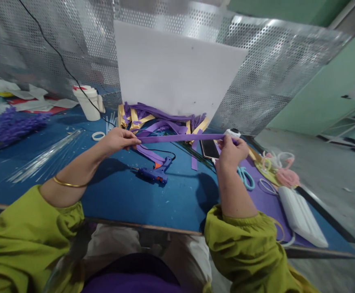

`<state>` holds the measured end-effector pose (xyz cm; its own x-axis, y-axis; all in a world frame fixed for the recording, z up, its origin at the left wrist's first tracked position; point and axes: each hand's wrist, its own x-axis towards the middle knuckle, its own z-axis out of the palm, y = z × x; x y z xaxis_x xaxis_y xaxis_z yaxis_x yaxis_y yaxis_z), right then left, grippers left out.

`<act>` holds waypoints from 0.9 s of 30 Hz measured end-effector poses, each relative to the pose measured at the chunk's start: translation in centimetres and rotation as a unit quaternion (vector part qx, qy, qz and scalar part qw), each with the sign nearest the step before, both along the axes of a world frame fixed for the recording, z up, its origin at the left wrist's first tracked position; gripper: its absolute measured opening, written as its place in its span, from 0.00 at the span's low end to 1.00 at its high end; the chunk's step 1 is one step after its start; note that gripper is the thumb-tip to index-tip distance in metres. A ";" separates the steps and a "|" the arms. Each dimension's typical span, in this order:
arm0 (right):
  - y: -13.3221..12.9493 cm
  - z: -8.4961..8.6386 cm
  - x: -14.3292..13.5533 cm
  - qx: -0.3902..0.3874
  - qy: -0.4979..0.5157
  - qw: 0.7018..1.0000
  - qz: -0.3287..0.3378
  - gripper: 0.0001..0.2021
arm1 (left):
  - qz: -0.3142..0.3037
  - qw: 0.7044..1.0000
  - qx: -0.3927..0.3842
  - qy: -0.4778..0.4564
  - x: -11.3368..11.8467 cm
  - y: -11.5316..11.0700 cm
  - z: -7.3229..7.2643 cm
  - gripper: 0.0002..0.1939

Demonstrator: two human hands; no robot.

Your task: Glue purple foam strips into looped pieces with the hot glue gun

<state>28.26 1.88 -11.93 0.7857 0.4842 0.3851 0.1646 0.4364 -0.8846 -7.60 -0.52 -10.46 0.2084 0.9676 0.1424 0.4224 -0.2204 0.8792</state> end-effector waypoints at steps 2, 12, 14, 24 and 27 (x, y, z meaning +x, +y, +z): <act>0.1 0.1 0.3 -0.005 0.009 1.000 -0.010 0.06 | 0.023 0.999 -0.004 -0.030 -0.1 -0.1 0.2 0.12; 0.1 -0.2 -0.2 -0.001 -0.010 1.000 0.014 0.11 | 0.157 0.977 -0.027 -0.144 -0.9 0.7 -0.2 0.11; -0.1 -0.1 -0.4 0.000 0.012 0.999 0.030 0.10 | 0.153 0.972 -0.034 -0.174 -1.1 0.7 -0.2 0.13; -2.5 0.0 -4.3 -0.031 -0.081 0.956 0.281 0.08 | 0.226 0.961 0.114 -0.116 -2.9 1.0 0.8 0.29; -4.0 -0.8 -6.6 -0.026 -0.168 0.925 0.340 0.06 | 0.178 0.973 0.133 -0.061 -3.4 0.7 1.9 0.30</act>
<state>21.67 -2.10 -12.74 0.1317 0.8476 0.5141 0.1377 0.4980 -0.8562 -11.01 0.17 -8.58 -0.1679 0.9012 0.3995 0.4098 -0.3048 0.8597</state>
